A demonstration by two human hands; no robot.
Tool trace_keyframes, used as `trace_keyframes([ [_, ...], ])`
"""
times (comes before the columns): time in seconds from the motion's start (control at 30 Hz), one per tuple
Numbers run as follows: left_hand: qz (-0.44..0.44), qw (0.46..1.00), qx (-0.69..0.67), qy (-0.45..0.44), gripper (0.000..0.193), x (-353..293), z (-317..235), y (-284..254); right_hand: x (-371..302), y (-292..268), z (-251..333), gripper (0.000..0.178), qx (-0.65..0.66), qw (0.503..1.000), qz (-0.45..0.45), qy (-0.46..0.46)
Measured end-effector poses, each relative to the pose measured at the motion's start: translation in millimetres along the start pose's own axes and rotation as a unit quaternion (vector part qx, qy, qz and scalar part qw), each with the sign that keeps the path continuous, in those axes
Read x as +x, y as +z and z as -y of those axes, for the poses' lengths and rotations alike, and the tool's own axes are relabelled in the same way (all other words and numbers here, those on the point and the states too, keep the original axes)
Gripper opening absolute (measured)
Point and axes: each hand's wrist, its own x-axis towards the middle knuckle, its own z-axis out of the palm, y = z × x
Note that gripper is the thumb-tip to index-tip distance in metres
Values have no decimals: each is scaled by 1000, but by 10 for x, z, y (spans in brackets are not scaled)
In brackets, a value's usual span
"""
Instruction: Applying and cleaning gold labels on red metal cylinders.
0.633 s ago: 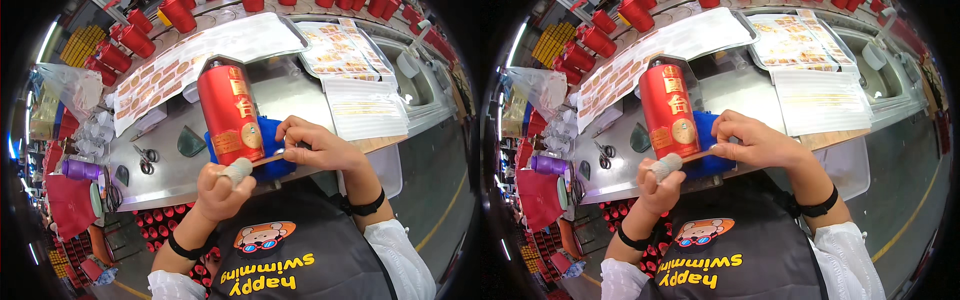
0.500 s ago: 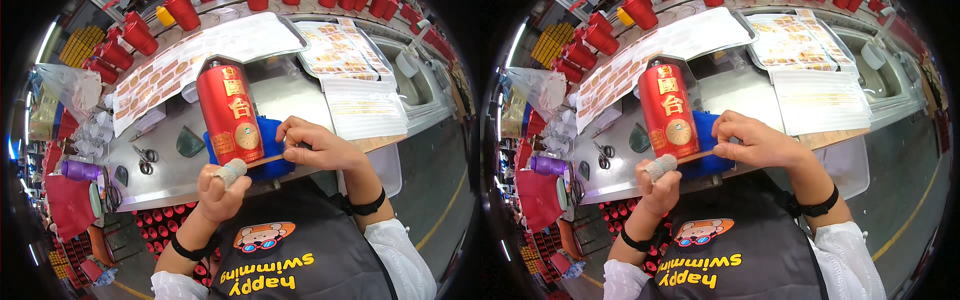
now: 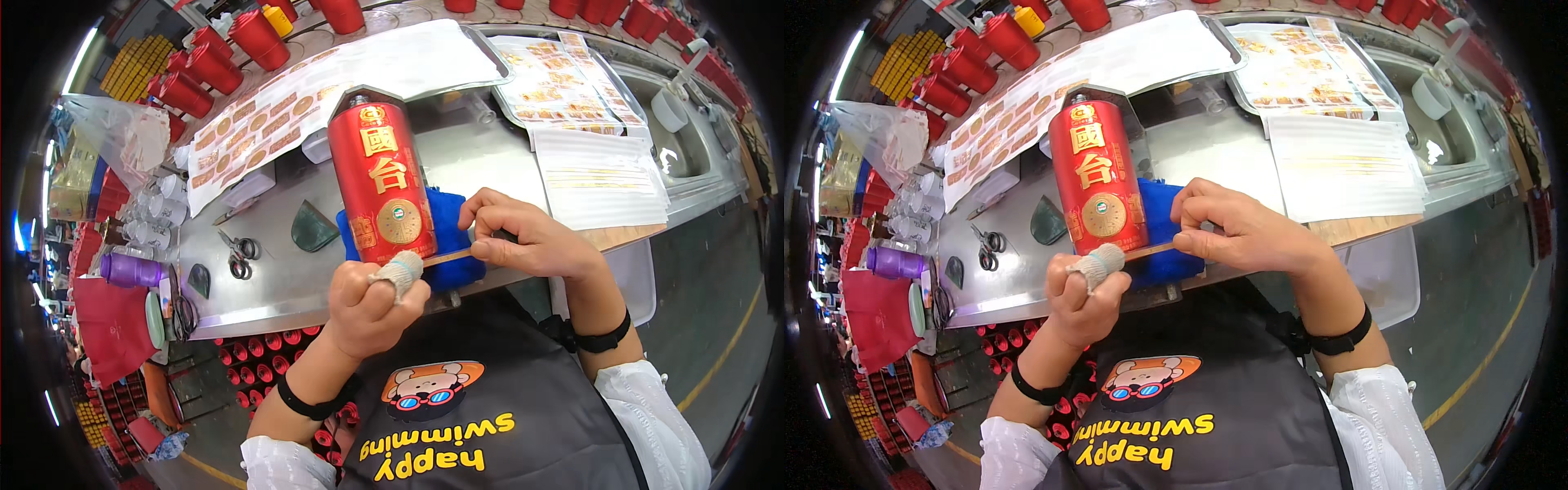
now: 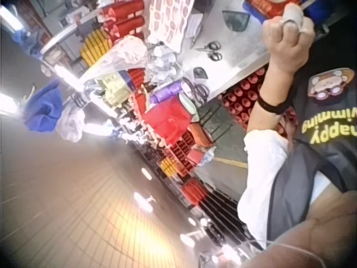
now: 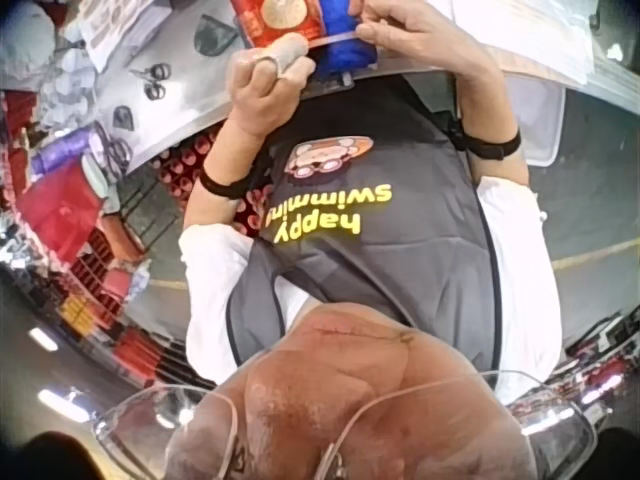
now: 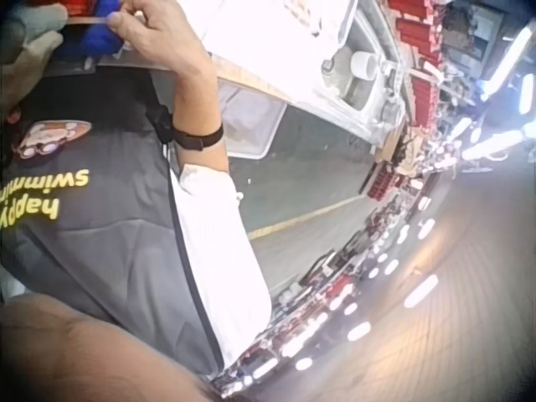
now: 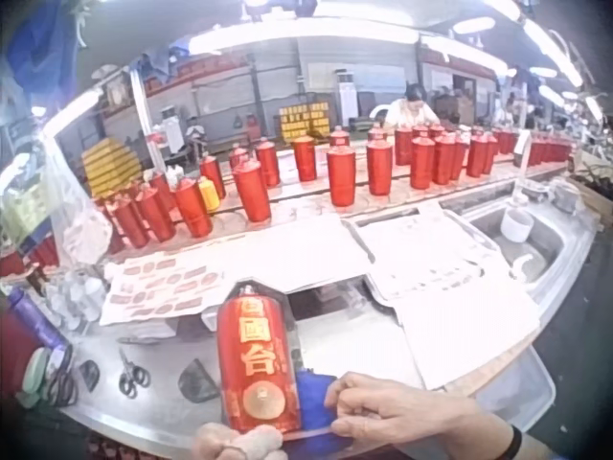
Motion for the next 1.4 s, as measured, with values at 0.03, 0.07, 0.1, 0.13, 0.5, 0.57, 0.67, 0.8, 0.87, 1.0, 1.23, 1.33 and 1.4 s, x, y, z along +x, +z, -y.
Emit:
trace_keyframes([
  [0.03, 11, 1000, -1, 8, 27, -6, 5, -6, 0, 3, -2, 24, 4, 1000, 1, -1],
  [0.07, -2, 1000, -7, -6, 28, -11, 10, -9, -2, 4, -3, 24, 7, 1000, 1, -2],
  [0.1, -15, 1000, -13, -19, 28, -16, 13, -10, -8, 3, -4, 24, 11, 1000, -1, -2],
  [0.13, -34, 999, -11, -29, 29, -20, 15, -6, -14, 1, -3, 24, 9, 1000, -3, -9],
  [0.5, -5, 1000, -10, -21, 34, -21, 5, -16, 6, 1, 41, 21, 25, 1000, 0, 17],
  [0.57, -43, 998, -1, -42, 34, -6, -3, -5, 10, 6, 32, 22, 14, 1000, -4, 11],
  [0.67, -48, 998, 29, -18, 31, 15, -16, 14, 3, 4, 19, 24, 9, 1000, -6, 12],
  [0.8, -7, 1000, 18, 14, 29, 24, 7, -1, 11, 4, 13, 24, 16, 1000, 2, 23],
  [0.87, 18, 999, 13, 26, 28, 22, 27, -2, 16, 15, 12, 24, 11, 1000, 1, 10],
  [1.0, -37, 999, 10, -12, 29, 14, 33, 13, 7, 15, 11, 24, 6, 1000, -6, 5],
  [1.23, 15, 999, 24, 21, 32, 1, 16, -4, 43, 30, 7, 22, -1, 1000, -2, 15],
  [1.33, -20, 1000, 12, -1, 29, 0, 36, 7, 34, 28, 9, 21, 3, 1000, -11, 11],
  [1.4, -50, 998, 9, -37, 27, -1, 15, 26, 29, 32, 9, 21, 17, 1000, -8, 18],
])
